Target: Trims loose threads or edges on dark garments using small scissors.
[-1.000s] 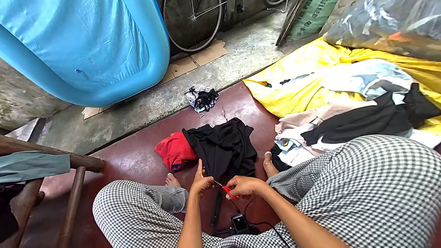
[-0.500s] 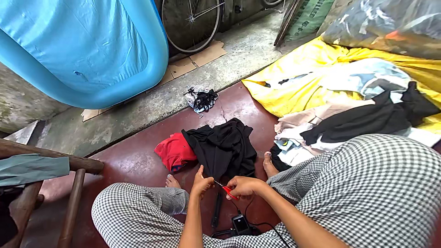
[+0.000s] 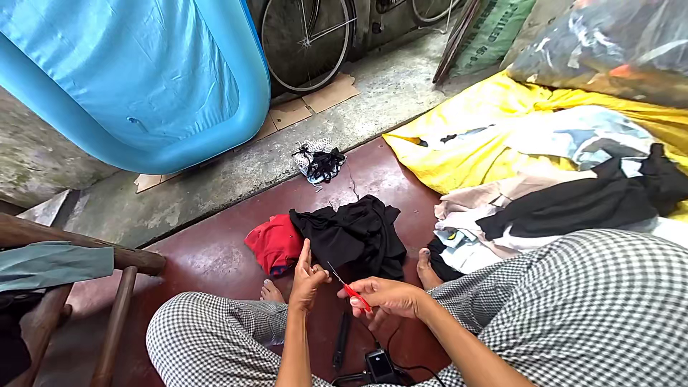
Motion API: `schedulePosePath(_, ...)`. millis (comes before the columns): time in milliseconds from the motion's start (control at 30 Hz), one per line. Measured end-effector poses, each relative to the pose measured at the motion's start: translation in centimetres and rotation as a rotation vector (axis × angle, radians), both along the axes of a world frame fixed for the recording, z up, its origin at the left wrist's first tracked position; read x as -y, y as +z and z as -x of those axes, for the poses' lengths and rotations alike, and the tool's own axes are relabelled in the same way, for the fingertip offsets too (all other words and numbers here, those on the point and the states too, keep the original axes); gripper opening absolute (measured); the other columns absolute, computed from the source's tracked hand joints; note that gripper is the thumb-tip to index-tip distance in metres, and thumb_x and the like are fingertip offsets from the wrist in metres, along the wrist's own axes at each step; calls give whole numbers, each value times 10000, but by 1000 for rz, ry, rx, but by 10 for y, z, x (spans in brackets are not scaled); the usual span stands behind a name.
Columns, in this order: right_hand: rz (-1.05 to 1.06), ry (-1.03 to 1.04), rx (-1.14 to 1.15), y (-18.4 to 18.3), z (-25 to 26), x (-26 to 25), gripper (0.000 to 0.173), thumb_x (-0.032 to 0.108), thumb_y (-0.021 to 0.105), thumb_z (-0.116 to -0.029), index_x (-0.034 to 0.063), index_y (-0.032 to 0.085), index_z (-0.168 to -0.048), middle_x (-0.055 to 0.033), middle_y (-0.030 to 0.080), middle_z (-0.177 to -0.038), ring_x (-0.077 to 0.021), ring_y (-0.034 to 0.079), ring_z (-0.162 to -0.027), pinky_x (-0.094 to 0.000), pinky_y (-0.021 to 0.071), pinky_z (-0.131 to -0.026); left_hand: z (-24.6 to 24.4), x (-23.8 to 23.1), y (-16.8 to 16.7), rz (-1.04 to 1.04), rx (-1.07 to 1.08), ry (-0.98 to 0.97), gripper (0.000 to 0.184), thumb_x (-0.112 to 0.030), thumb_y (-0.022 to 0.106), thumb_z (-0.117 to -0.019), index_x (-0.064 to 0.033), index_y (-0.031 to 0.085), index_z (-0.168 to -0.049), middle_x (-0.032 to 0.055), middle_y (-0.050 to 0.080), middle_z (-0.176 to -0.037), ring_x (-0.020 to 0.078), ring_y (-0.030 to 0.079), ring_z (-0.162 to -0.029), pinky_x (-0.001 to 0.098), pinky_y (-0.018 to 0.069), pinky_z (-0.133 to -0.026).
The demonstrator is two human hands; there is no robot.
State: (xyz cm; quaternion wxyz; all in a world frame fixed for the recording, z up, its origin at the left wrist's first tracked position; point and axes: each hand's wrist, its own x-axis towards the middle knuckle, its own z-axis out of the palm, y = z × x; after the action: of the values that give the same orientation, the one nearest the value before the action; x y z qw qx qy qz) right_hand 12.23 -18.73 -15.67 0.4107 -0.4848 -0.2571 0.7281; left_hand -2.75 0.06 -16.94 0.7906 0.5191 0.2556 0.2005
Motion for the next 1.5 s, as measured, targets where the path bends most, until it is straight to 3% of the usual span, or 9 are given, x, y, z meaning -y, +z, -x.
schedulePosePath(100,-14,3,44,1,-2,-1,381,313,675,-974,152,638,-1317,-6,691,-960,-142,681,-814,-371,604,-736,1,-3,7,-71,-27,-60,1099,128,671,-720,-208,187,-1648,101,349,-1603,112,561,-631,316,553,-609)
schedulePosePath(333,-39,43,192,3,-8,-3,379,268,714,-951,158,658,-1309,-7,712,-991,-108,675,-810,-296,578,-714,3,-6,7,-101,-38,-80,1108,124,677,-712,-219,194,-1649,93,362,-1601,116,571,-635,314,550,-599)
schedulePosePath(433,-40,68,200,6,-10,-3,366,234,690,-967,157,650,-1323,-13,705,-1008,-117,674,-813,-314,584,-715,3,-7,9,-104,-33,-90,1119,132,676,-705,-212,186,-1650,94,359,-1605,120,580,-636,315,552,-589)
schedulePosePath(633,-26,40,142,9,-2,-4,483,332,709,-955,209,588,-1406,-9,687,-1084,-134,670,-885,-362,589,-760,4,-9,18,-161,-50,-130,1115,120,680,-723,-222,168,-1653,84,373,-1594,114,578,-639,314,553,-606)
schedulePosePath(867,-72,14,-34,7,-4,-4,354,259,598,-1026,157,605,-1365,9,662,-955,-111,658,-812,-336,593,-757,5,-11,20,-163,-19,-113,1102,131,672,-720,-206,186,-1650,75,332,-1625,108,577,-665,304,541,-609)
schedulePosePath(1200,-122,25,62,6,-7,-3,312,215,652,-988,134,660,-1289,8,674,-925,-108,667,-781,-343,605,-761,5,-12,19,-167,-25,-113,1108,131,679,-714,-226,199,-1648,72,358,-1607,117,570,-649,314,543,-594)
schedulePosePath(1500,-73,13,26,9,-1,-6,376,230,650,-997,148,605,-1362,-2,662,-974,-120,669,-846,-356,597,-812,5,-9,24,-163,-13,-134,1134,144,672,-705,-230,174,-1653,74,337,-1624,126,599,-684,319,556,-621)
